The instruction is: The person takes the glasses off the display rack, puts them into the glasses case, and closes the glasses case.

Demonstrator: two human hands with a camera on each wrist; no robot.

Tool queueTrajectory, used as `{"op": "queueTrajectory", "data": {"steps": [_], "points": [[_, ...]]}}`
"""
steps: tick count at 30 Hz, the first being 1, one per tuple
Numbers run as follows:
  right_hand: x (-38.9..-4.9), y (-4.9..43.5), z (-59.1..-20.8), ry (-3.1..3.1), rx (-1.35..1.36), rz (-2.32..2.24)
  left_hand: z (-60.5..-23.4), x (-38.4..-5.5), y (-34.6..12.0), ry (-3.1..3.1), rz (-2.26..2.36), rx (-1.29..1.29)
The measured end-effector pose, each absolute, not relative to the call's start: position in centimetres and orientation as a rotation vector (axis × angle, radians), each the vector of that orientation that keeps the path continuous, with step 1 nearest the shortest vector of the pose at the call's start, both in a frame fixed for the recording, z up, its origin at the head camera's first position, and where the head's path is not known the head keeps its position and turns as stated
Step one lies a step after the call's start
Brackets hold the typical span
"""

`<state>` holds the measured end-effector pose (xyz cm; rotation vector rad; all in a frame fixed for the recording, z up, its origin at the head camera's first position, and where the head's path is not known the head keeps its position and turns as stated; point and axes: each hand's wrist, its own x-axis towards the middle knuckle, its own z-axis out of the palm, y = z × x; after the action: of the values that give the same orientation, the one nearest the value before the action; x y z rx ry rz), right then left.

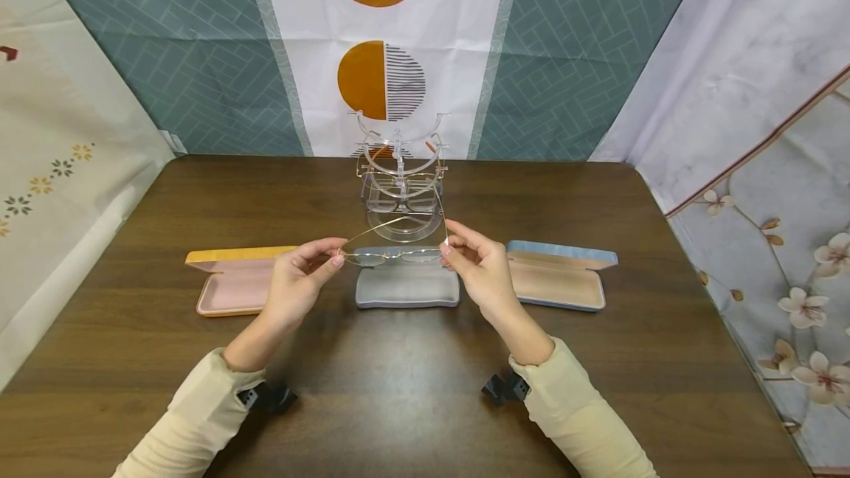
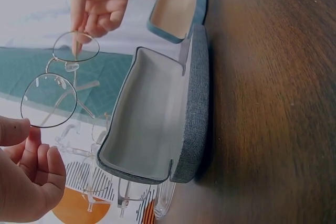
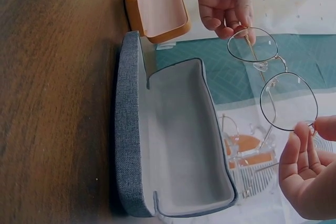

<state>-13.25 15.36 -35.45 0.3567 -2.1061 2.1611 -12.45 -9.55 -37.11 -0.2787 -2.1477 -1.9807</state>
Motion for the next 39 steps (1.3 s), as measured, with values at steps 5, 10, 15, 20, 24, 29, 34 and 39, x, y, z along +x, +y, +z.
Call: {"op": "queueTrajectory", "data": {"steps": [5,10,15,20,24,29,34,39], "points": [[-13.29,15.39,-35.49,-2.119,0.350,2.155,-37.23,-12.53,-9.62,-2.163,-1.954,-0.319],[-13.32,15.45,-35.52,-2.125,0.344,2.156,-37.27,-12.54,-9.61,-2.177,-1.940,-0.347],[-13.30,15.52,-35.52,-2.129,0.342,2.159,-37.21,-12.52,-9.59,-2.194,-1.933,-0.359],[-13.27,15.57,-35.50,-2.130,0.343,2.158,-37.11,-12.46,-9.55,-2.204,-1.937,-0.357],[-13.25,15.64,-35.54,-2.131,0.344,2.157,-37.17,-12.46,-9.55,-2.206,-1.936,-0.370],[-13.23,15.65,-35.60,-2.128,0.335,2.170,-37.33,-12.50,-9.52,-2.202,-1.930,-0.400],[-13.19,15.67,-35.62,-2.119,0.341,2.191,-37.28,-12.43,-9.46,-2.199,-1.921,-0.398],[-13.19,15.67,-35.64,-2.085,0.372,2.225,-37.22,-12.43,-9.44,-2.200,-1.929,-0.383]]}}
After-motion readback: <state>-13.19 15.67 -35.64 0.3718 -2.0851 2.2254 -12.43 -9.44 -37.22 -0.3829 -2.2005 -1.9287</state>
